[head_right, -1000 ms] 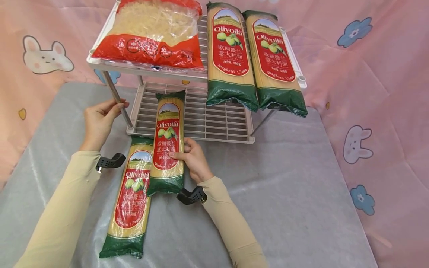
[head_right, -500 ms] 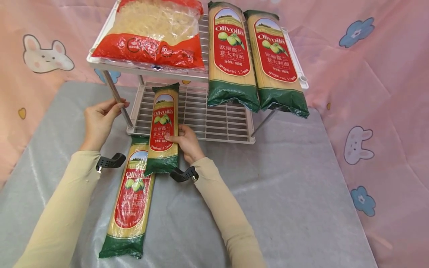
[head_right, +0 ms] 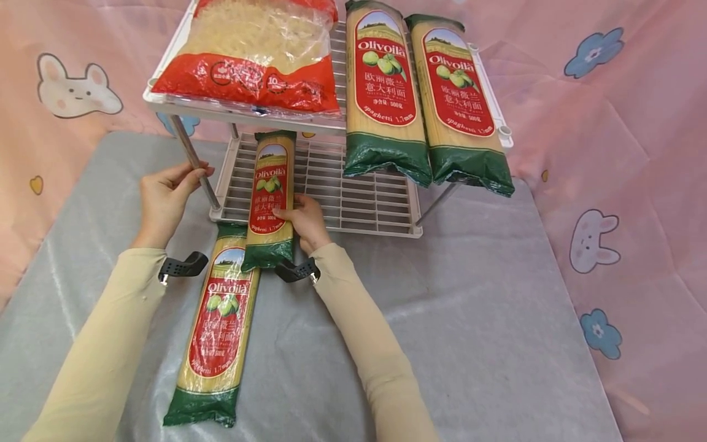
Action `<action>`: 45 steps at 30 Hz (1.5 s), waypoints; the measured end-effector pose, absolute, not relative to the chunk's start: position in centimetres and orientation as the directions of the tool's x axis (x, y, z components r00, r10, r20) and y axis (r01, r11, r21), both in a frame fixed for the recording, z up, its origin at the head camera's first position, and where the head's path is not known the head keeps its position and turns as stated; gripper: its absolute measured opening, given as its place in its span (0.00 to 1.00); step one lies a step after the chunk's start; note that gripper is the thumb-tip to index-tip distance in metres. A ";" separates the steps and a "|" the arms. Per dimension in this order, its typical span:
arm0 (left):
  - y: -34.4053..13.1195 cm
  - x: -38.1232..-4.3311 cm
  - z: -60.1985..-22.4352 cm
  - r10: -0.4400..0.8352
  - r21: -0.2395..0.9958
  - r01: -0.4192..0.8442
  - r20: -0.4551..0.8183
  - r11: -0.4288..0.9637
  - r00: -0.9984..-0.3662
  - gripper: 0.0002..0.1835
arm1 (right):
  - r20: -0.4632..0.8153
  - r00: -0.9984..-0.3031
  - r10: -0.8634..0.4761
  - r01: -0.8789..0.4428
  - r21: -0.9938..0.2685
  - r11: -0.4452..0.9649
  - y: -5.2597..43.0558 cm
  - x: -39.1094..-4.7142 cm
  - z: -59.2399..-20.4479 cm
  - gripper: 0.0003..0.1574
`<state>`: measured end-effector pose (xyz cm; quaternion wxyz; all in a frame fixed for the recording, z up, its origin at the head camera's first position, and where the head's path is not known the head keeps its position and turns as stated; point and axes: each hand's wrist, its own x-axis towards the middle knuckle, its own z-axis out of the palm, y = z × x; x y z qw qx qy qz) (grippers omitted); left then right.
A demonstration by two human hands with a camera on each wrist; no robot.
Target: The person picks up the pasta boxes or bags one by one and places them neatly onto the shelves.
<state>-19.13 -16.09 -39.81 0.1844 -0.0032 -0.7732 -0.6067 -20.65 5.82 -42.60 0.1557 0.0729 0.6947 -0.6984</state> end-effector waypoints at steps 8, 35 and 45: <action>-15.9 -19.1 -39.8 -0.215 0.937 0.232 0.291 0.260 -0.932 0.15 | -0.333 -0.939 -0.083 0.329 -0.943 0.050 5.6 -21.2 -42.1 0.30; -16.1 -19.0 -39.7 -0.222 0.930 0.221 0.291 0.292 -0.931 0.14 | -0.227 -0.972 -0.061 0.162 -0.835 0.527 6.3 -21.4 -42.3 0.29; -16.1 -19.0 -39.7 -0.223 0.928 0.224 0.296 0.297 -0.929 0.14 | -0.187 -0.982 -0.036 0.139 -0.831 0.538 7.4 -20.4 -42.1 0.25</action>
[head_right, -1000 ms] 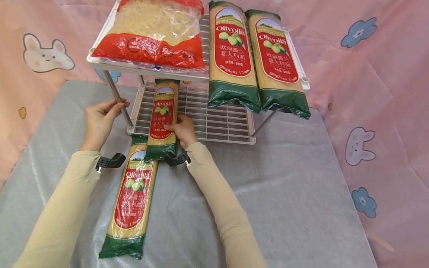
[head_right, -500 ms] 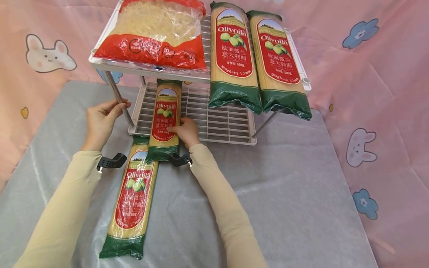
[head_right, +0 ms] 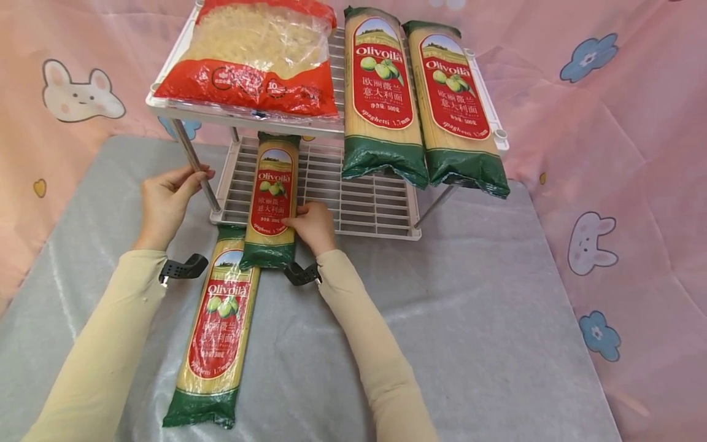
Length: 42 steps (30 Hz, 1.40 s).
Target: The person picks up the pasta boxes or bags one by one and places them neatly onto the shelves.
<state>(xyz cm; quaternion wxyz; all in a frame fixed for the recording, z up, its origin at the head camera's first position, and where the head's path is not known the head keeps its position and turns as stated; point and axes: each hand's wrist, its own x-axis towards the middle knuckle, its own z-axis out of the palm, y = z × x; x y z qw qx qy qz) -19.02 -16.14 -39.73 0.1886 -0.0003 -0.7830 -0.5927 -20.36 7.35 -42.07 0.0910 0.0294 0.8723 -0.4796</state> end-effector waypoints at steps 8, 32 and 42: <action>-16.0 -19.0 -39.8 -0.232 0.931 0.226 0.297 0.287 -0.926 0.13 | -0.227 -0.971 -0.078 0.195 -0.936 0.292 9.0 -19.0 -42.5 0.20; -16.1 -18.9 -39.8 -0.226 0.924 0.230 0.305 0.304 -0.925 0.15 | -0.343 -0.925 -0.162 0.350 -0.937 -0.011 10.2 -11.0 -44.2 0.15; -16.0 -18.9 -39.8 -0.236 0.930 0.236 0.306 0.283 -0.923 0.15 | -0.371 -0.859 -0.354 0.387 -0.922 0.027 8.9 -8.2 -45.1 0.16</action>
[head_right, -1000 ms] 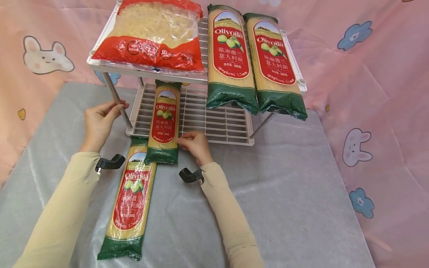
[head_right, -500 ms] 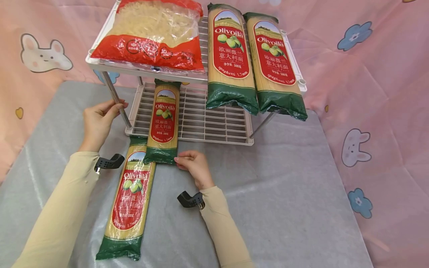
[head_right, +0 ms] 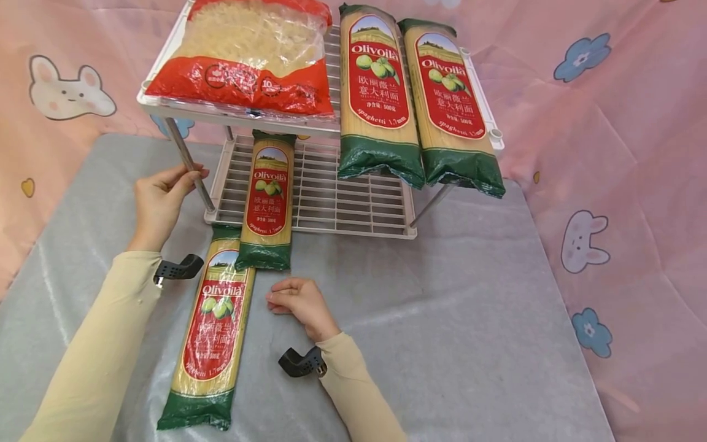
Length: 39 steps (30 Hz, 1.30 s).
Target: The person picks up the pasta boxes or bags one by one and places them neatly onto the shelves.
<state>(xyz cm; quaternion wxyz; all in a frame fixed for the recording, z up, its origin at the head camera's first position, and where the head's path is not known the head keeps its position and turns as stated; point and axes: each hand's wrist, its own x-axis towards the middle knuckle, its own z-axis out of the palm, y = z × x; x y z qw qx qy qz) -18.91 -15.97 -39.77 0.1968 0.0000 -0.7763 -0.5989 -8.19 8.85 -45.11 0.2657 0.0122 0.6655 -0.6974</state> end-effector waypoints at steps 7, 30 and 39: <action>-16.0 -18.9 -39.7 -0.232 0.935 0.234 0.298 0.268 -0.926 0.15 | -0.404 -0.799 -0.445 0.425 -0.903 0.057 7.1 -6.9 -45.4 0.14; -16.0 -18.8 -39.5 -0.244 0.937 0.216 0.285 0.274 -0.927 0.15 | -0.498 -0.709 -0.500 0.482 -0.859 0.172 4.6 -6.1 -44.9 0.08; -16.0 -18.9 -39.6 -0.238 0.944 0.211 0.272 0.253 -0.932 0.15 | -0.486 -0.764 -0.425 0.484 -0.867 0.122 3.4 -5.7 -45.0 0.09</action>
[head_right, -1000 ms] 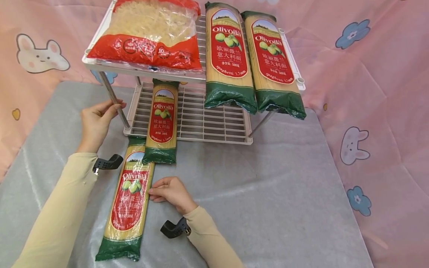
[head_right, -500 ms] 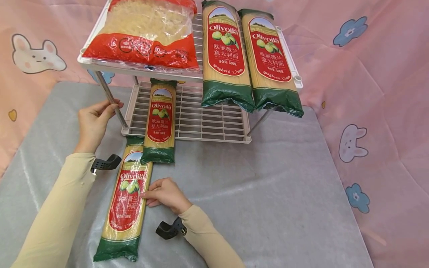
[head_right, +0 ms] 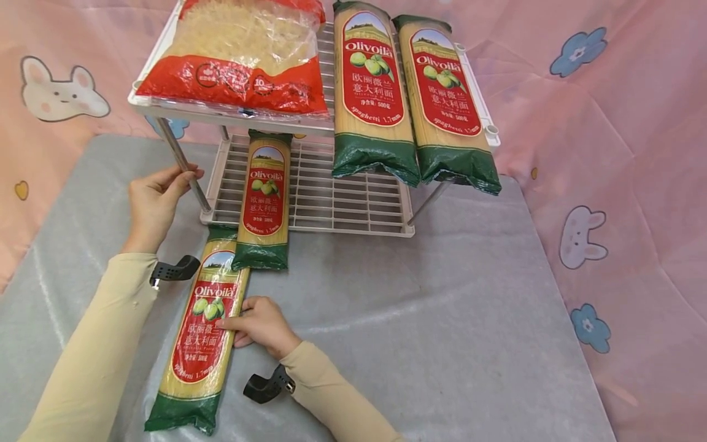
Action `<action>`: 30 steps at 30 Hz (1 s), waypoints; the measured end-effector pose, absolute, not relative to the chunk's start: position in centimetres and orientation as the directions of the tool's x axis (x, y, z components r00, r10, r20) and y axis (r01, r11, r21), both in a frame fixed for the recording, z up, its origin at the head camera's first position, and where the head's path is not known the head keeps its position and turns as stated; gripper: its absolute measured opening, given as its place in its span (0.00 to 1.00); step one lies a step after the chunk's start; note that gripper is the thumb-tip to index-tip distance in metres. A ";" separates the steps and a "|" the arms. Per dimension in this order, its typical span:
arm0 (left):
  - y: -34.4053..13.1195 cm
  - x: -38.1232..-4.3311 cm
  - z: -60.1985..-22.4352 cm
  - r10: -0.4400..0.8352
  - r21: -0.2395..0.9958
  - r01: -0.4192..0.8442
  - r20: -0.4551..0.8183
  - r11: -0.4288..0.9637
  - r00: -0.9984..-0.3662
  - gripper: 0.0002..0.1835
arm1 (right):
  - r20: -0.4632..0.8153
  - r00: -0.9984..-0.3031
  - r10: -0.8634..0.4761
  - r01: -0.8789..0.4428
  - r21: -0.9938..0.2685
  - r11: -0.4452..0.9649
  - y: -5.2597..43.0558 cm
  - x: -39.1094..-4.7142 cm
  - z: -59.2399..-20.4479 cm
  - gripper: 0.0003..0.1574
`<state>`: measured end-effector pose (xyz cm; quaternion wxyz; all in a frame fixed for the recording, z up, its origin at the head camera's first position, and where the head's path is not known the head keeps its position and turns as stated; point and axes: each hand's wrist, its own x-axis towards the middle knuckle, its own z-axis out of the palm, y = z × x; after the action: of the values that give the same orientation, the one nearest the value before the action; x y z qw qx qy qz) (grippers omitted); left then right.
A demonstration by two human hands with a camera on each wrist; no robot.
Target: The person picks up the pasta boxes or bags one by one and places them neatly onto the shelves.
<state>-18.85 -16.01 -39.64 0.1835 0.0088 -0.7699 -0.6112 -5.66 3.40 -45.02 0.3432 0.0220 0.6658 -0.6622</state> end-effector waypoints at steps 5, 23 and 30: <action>-15.8 -18.9 -39.5 -0.243 0.942 0.209 0.274 0.261 -0.931 0.14 | -0.474 -0.786 -0.398 0.456 -0.878 0.146 3.0 -5.7 -45.2 0.10; -15.9 -18.7 -39.5 -0.247 0.935 0.223 0.293 0.276 -0.924 0.14 | -0.374 -0.849 -0.374 0.355 -0.927 0.121 2.0 -4.7 -46.2 0.19; -15.9 -18.7 -39.5 -0.242 0.931 0.215 0.291 0.296 -0.925 0.15 | -0.403 -0.806 -0.434 0.456 -0.890 -0.020 2.6 -4.8 -46.1 0.19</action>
<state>-18.73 -15.89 -39.54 0.1929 0.0086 -0.7814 -0.5933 -4.83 2.63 -46.14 0.3115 0.0088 0.6270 -0.7140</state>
